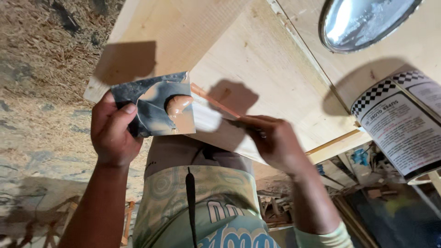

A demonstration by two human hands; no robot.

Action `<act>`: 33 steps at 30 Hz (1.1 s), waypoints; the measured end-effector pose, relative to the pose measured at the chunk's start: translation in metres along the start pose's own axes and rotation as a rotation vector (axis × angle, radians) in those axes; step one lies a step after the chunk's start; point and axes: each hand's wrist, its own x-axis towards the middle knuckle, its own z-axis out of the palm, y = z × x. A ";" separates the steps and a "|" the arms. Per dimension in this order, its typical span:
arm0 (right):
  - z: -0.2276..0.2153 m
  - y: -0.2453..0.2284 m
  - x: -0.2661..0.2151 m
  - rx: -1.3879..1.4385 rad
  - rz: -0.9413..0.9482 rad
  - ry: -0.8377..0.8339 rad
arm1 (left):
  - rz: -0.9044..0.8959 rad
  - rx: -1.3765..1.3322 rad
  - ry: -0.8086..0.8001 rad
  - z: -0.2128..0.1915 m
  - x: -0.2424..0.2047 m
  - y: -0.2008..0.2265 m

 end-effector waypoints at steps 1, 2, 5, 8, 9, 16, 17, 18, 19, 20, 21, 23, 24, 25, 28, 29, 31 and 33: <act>0.000 0.002 -0.002 -0.134 0.024 0.100 | -0.019 -0.008 -0.005 0.003 0.000 0.002; 0.001 0.005 -0.005 -0.269 0.048 0.195 | -0.039 -0.018 -0.005 0.005 -0.002 0.002; 0.024 0.006 -0.011 -0.405 0.084 0.383 | -0.041 -0.009 -0.025 0.011 -0.010 -0.006; 0.055 0.001 -0.008 -0.509 -0.005 0.411 | -0.036 0.033 -0.015 0.014 -0.006 -0.015; 0.058 0.001 -0.009 -0.558 -0.049 0.390 | -0.044 0.048 0.005 0.013 -0.006 -0.017; -0.004 0.045 -0.035 -0.156 0.070 0.145 | -0.014 0.211 -0.022 0.019 -0.010 -0.027; -0.005 0.048 -0.037 -0.289 0.065 0.271 | -0.010 0.222 -0.038 0.020 -0.008 -0.026; 0.000 0.046 -0.042 -0.419 0.062 0.383 | -0.015 0.232 -0.044 0.022 -0.012 -0.025; 0.008 0.043 -0.046 -0.392 0.114 0.394 | -0.005 0.265 -0.061 0.023 -0.014 -0.026; 0.020 0.037 -0.046 -0.367 0.165 0.414 | 0.010 0.298 -0.086 0.024 -0.013 -0.027; 0.031 0.030 -0.048 -0.342 0.216 0.434 | 0.025 0.332 -0.111 0.026 -0.013 -0.028; 0.043 0.023 -0.042 -0.406 0.077 0.398 | 0.242 0.729 -0.165 0.030 -0.007 -0.029; 0.043 0.021 -0.045 -0.433 0.015 0.368 | 0.339 0.927 -0.185 0.031 -0.009 -0.030; 0.040 0.022 -0.048 -0.395 0.020 0.311 | 0.223 0.722 -0.162 0.033 -0.010 -0.032; 0.009 0.046 -0.055 -0.265 0.058 0.157 | 0.162 0.545 -0.167 0.034 -0.013 -0.036; -0.004 0.055 -0.062 -0.212 0.095 0.117 | 0.330 0.776 -0.231 0.033 -0.012 -0.037; -0.009 0.070 -0.063 -0.264 0.116 0.223 | 0.521 1.014 -0.310 0.032 -0.003 -0.040; 0.007 0.070 -0.067 -0.446 0.091 0.464 | 0.511 1.045 -0.311 0.028 -0.007 -0.044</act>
